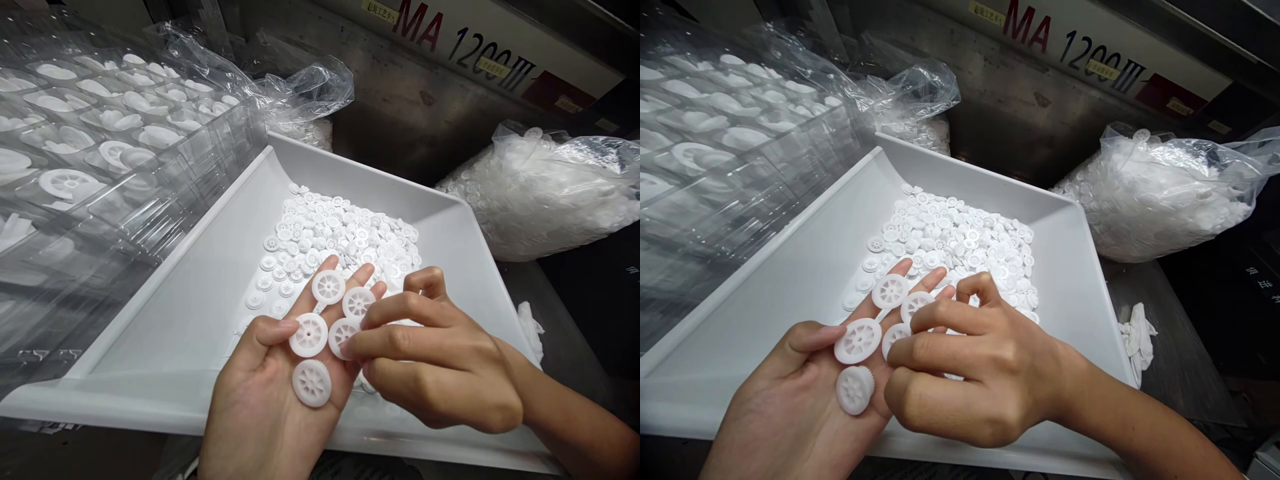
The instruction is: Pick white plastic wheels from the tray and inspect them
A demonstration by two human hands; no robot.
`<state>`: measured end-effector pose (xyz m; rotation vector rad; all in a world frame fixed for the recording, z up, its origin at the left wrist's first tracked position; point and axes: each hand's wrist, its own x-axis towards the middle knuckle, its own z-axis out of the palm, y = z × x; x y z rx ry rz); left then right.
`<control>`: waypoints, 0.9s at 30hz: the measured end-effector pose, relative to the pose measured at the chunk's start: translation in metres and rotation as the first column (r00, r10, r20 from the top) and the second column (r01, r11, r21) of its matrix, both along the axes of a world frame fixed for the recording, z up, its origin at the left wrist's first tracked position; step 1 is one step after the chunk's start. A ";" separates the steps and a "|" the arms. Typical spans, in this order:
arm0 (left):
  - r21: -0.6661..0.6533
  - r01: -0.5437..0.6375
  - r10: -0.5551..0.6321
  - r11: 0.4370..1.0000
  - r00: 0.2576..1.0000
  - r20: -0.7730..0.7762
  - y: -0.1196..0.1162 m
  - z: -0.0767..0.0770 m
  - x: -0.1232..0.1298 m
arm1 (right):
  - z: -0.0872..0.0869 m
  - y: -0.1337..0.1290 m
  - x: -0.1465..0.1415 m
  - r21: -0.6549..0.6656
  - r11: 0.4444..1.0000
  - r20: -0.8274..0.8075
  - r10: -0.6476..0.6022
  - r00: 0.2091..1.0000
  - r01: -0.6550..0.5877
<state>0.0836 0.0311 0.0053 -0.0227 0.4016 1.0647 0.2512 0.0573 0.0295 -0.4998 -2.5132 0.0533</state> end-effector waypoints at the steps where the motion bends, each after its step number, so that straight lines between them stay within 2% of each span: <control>1: -0.001 0.001 -0.001 1.000 1.000 0.001 0.000 0.000 0.000 | 0.000 0.000 0.000 0.002 1.000 0.004 -0.003 1.000 0.003; 17: -0.052 0.006 -0.009 0.999 0.999 -0.049 0.000 0.001 -0.002 | 0.003 0.000 -0.001 0.006 1.000 0.004 -0.023 1.000 0.023; 22: -0.110 0.038 -0.049 0.993 0.994 -0.100 -0.002 -0.001 -0.002 | 0.003 -0.002 0.000 0.103 0.993 0.039 0.060 0.997 -0.064; 25: -0.133 0.058 -0.073 0.989 0.991 -0.108 -0.002 -0.001 0.000 | -0.002 -0.004 -0.001 0.177 0.971 0.114 0.139 0.984 -0.158; 27: -0.146 0.050 -0.067 0.988 0.991 -0.118 0.000 0.001 0.003 | -0.007 -0.005 -0.004 0.201 0.961 0.091 0.175 0.980 -0.190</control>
